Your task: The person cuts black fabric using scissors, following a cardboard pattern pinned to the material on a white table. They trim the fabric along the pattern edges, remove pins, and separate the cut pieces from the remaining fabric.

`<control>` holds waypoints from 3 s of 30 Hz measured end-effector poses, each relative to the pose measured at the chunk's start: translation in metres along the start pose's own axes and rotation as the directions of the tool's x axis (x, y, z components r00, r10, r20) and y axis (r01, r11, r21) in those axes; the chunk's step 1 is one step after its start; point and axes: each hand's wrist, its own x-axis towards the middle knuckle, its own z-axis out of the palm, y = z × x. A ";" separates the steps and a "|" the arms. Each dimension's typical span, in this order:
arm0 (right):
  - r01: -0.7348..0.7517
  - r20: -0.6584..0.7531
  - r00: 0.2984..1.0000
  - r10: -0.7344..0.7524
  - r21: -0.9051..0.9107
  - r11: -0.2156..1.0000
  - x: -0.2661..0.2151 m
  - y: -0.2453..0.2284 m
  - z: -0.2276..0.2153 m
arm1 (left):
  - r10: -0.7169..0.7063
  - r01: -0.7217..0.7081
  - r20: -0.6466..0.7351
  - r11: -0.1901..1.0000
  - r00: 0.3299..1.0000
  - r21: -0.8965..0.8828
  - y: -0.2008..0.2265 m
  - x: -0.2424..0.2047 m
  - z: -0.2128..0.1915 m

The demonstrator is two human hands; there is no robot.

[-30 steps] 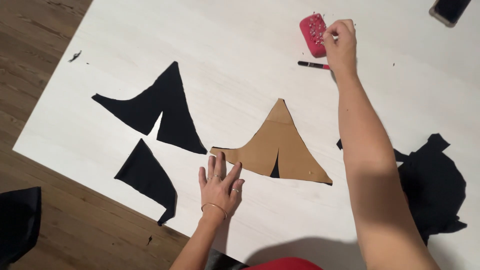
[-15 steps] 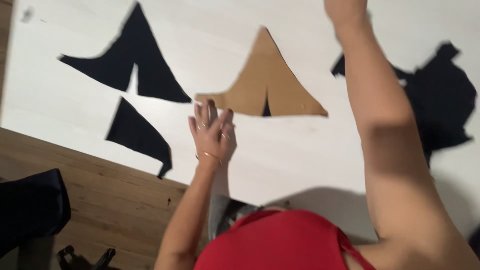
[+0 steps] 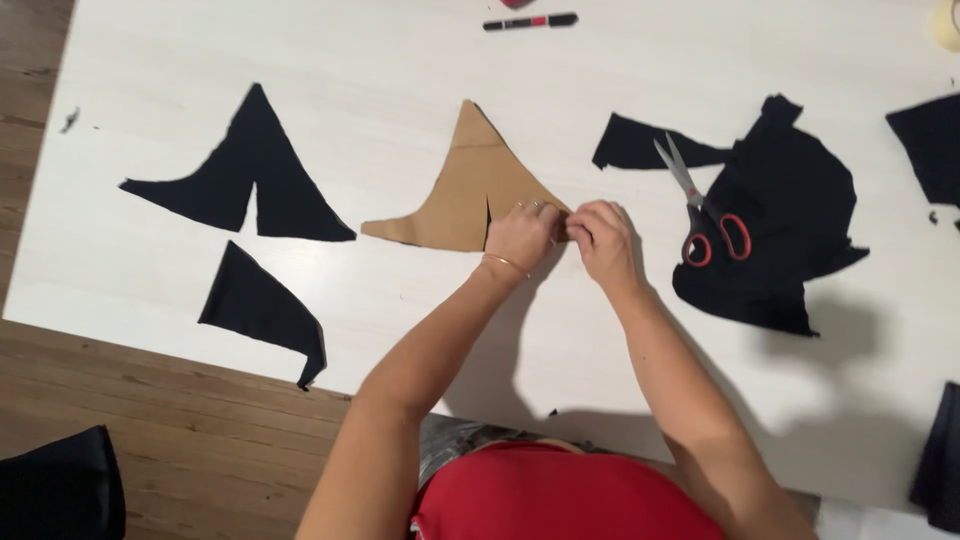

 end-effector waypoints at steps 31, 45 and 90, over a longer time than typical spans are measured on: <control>-0.068 -0.034 0.997 0.071 0.082 0.994 0.005 0.000 -0.001 | -0.086 0.077 0.337 0.996 0.938 0.041 -0.243 0.269 -0.054; -0.036 -0.024 0.999 0.037 0.054 0.998 0.020 -0.007 -0.003 | 0.233 -0.391 0.472 0.880 0.850 0.271 -0.195 0.379 -0.042; -0.104 -0.207 0.977 0.043 -0.294 0.950 0.042 0.100 -0.066 | -0.123 0.122 0.018 0.941 0.992 -0.317 -0.025 -0.056 -0.109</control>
